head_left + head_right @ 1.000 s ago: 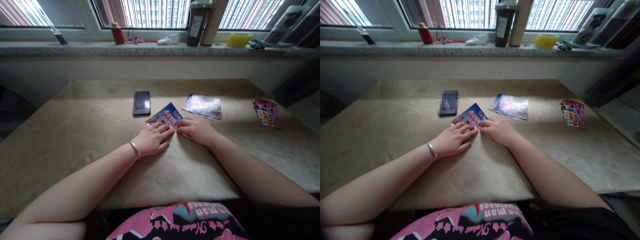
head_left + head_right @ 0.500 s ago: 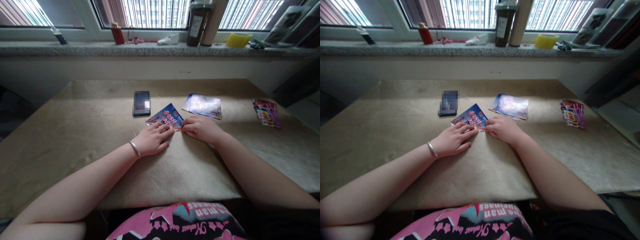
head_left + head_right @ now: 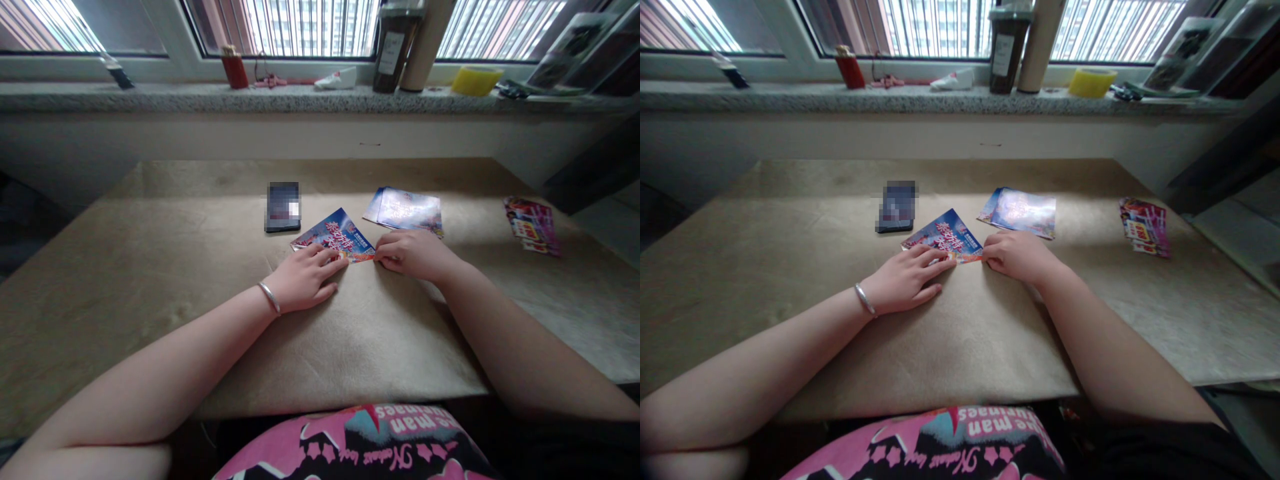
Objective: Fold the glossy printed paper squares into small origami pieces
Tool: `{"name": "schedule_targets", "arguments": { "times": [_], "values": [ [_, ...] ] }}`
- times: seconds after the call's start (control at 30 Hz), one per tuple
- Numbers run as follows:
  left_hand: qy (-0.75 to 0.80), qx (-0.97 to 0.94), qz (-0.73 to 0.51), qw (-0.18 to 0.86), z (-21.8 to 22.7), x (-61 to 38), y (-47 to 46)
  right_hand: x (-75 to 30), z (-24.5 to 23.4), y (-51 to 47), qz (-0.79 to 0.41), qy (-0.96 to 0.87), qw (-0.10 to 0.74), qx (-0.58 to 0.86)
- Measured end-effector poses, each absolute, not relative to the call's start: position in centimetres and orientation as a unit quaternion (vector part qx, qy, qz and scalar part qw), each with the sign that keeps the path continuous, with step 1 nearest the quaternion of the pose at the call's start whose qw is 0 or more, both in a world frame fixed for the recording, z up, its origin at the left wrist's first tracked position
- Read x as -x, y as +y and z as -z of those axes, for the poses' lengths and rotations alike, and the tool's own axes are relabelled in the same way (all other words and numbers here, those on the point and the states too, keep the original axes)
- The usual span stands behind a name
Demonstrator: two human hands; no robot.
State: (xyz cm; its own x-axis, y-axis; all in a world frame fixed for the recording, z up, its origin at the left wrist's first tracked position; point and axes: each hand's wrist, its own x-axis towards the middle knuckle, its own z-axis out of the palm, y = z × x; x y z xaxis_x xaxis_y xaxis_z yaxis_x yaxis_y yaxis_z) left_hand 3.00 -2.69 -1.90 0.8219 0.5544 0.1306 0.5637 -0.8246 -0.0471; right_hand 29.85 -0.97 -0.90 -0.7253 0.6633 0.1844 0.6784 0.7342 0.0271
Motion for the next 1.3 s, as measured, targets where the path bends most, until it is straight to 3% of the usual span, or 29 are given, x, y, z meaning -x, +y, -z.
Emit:
{"name": "schedule_targets", "arguments": {
  "times": [0.97, 1.3],
  "values": [
    [-0.298, 0.953, 0.051, 0.032, 1.7, -3.1, -2.7, -31.8, 0.3, -0.7, 0.032, -0.911, 0.048, 0.409],
    [-0.291, 0.955, 0.054, 0.033, 1.8, -3.1, -2.5, -29.6, 0.7, -1.7, 0.018, -0.914, 0.14, 0.381]
  ]
}}
